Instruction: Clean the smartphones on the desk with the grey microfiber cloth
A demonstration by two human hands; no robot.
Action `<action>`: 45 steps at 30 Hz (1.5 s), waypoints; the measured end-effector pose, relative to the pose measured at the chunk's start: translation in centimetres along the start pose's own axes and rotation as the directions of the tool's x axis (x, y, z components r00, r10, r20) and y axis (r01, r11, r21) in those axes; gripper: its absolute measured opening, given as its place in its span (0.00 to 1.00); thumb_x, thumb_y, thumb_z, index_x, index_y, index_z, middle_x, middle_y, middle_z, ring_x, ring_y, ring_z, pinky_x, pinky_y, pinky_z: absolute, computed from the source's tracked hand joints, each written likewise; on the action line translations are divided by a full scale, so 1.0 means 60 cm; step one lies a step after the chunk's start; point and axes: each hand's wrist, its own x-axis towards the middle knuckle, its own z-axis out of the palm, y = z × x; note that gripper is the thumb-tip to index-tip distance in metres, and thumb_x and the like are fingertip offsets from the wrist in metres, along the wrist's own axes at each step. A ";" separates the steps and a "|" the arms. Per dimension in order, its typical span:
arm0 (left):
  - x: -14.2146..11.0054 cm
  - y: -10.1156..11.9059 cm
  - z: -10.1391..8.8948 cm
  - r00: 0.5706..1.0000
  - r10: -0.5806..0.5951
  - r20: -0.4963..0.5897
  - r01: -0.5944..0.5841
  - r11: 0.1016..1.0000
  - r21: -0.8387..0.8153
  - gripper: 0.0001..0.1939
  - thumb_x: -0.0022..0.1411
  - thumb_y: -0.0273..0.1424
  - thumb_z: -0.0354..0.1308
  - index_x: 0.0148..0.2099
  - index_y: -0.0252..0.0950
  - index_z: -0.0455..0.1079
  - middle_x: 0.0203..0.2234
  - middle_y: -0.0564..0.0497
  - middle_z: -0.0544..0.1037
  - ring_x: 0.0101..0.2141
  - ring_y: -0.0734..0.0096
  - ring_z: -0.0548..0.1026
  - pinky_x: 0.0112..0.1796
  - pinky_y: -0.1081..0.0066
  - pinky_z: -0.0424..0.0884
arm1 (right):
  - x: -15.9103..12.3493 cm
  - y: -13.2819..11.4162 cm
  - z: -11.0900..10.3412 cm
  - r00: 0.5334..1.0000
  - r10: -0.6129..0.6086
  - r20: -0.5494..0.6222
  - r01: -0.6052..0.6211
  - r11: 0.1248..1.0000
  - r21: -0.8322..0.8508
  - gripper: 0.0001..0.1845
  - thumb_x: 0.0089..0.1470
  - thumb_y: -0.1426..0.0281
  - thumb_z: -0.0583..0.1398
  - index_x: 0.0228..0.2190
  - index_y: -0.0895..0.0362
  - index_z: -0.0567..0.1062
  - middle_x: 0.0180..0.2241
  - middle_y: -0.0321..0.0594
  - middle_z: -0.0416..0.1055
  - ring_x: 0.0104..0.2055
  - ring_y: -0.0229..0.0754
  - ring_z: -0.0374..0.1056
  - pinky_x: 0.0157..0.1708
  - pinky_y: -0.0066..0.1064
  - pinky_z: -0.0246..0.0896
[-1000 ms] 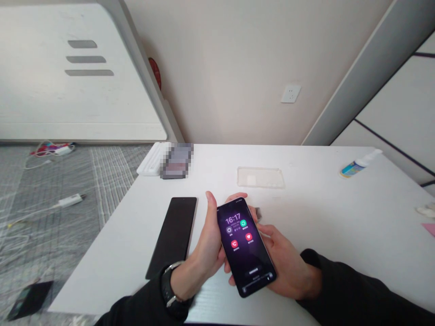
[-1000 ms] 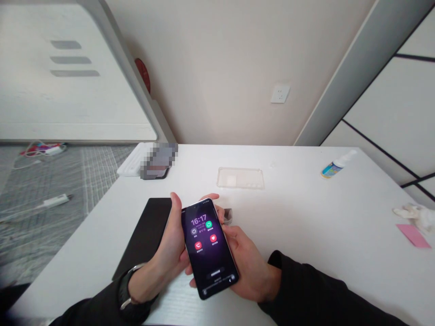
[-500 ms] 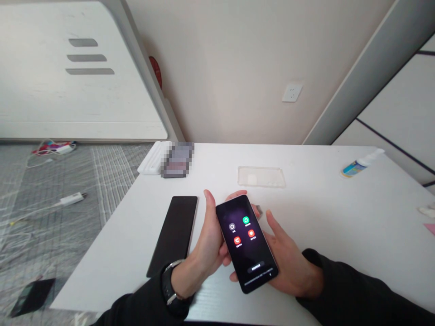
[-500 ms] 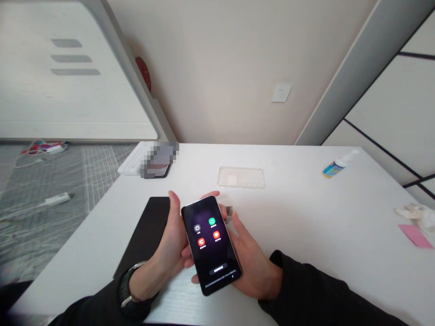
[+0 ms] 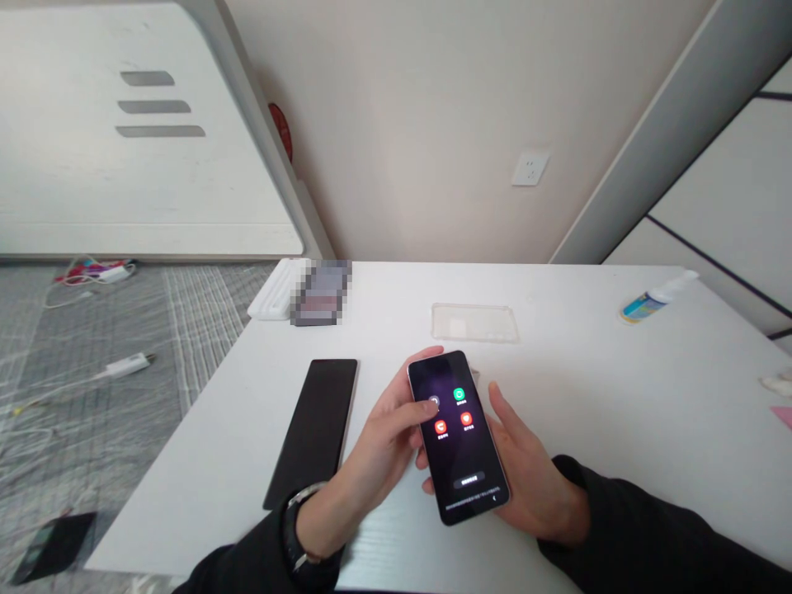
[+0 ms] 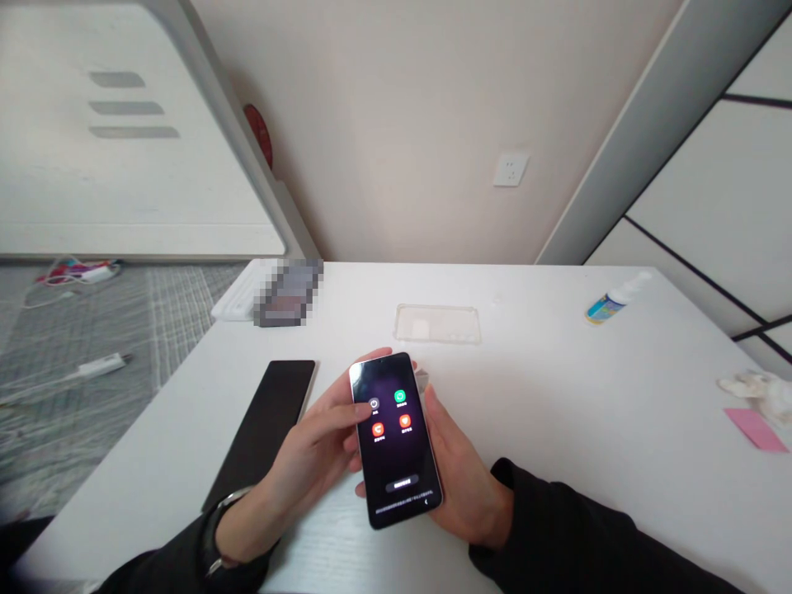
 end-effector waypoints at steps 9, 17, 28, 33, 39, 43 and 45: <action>0.002 0.000 0.001 1.000 0.004 0.017 -0.004 1.000 0.028 0.40 0.59 0.27 0.63 0.72 0.41 0.59 0.29 0.55 0.75 0.18 0.82 0.62 0.18 0.79 0.60 | 0.000 0.001 0.006 1.000 -0.002 -0.027 0.001 0.999 -0.037 0.37 0.60 0.39 0.61 0.46 0.61 0.82 0.41 0.47 0.81 0.40 0.44 0.77 0.45 0.37 0.72; 0.002 0.001 0.000 1.000 -0.002 0.023 0.002 1.000 -0.001 0.43 0.54 0.22 0.61 0.72 0.40 0.59 0.26 0.55 0.74 0.18 0.80 0.63 0.18 0.79 0.62 | 0.003 0.003 0.003 0.998 0.009 -0.063 -0.010 1.000 -0.020 0.36 0.58 0.41 0.64 0.46 0.61 0.81 0.40 0.46 0.81 0.41 0.46 0.77 0.46 0.40 0.72; 0.012 0.004 0.009 0.999 -0.045 0.018 0.046 0.994 -0.095 0.33 0.75 0.54 0.42 0.68 0.41 0.66 0.55 0.36 0.79 0.15 0.87 0.64 0.14 0.81 0.62 | 0.000 0.002 -0.002 0.994 0.051 -0.098 -0.054 0.998 -0.028 0.30 0.58 0.49 0.60 0.44 0.64 0.82 0.42 0.49 0.82 0.42 0.50 0.78 0.49 0.44 0.71; 0.018 0.002 0.003 0.994 -0.082 0.076 0.093 0.984 -0.151 0.40 0.72 0.60 0.36 0.69 0.39 0.65 0.45 0.36 0.82 0.15 0.80 0.69 0.11 0.80 0.63 | 0.000 0.007 -0.002 0.994 0.100 -0.031 -0.101 0.994 -0.033 0.30 0.57 0.50 0.60 0.46 0.64 0.81 0.40 0.50 0.82 0.41 0.49 0.78 0.46 0.41 0.71; 0.015 0.001 0.005 0.991 -0.098 0.093 0.113 0.978 -0.174 0.43 0.70 0.62 0.39 0.68 0.35 0.66 0.42 0.38 0.81 0.14 0.80 0.70 0.10 0.80 0.63 | -0.002 0.010 -0.002 0.992 0.118 -0.042 -0.119 0.993 -0.016 0.28 0.58 0.51 0.60 0.48 0.60 0.79 0.42 0.49 0.82 0.43 0.50 0.78 0.48 0.43 0.70; 0.014 -0.001 0.010 0.994 -0.079 0.081 0.092 0.979 -0.182 0.45 0.69 0.64 0.37 0.67 0.34 0.67 0.38 0.41 0.79 0.25 0.69 0.78 0.12 0.80 0.64 | 0.001 0.011 -0.004 0.992 0.129 -0.009 -0.129 0.991 -0.031 0.26 0.59 0.51 0.59 0.48 0.57 0.78 0.43 0.47 0.81 0.43 0.50 0.78 0.49 0.46 0.69; 0.015 -0.003 0.009 0.994 -0.057 0.088 0.072 0.982 -0.173 0.46 0.68 0.65 0.36 0.67 0.35 0.66 0.37 0.43 0.78 0.25 0.70 0.76 0.13 0.80 0.64 | 0.002 0.012 -0.003 0.991 0.133 0.024 -0.131 0.990 -0.050 0.26 0.59 0.51 0.58 0.44 0.60 0.80 0.44 0.49 0.81 0.44 0.50 0.78 0.50 0.45 0.69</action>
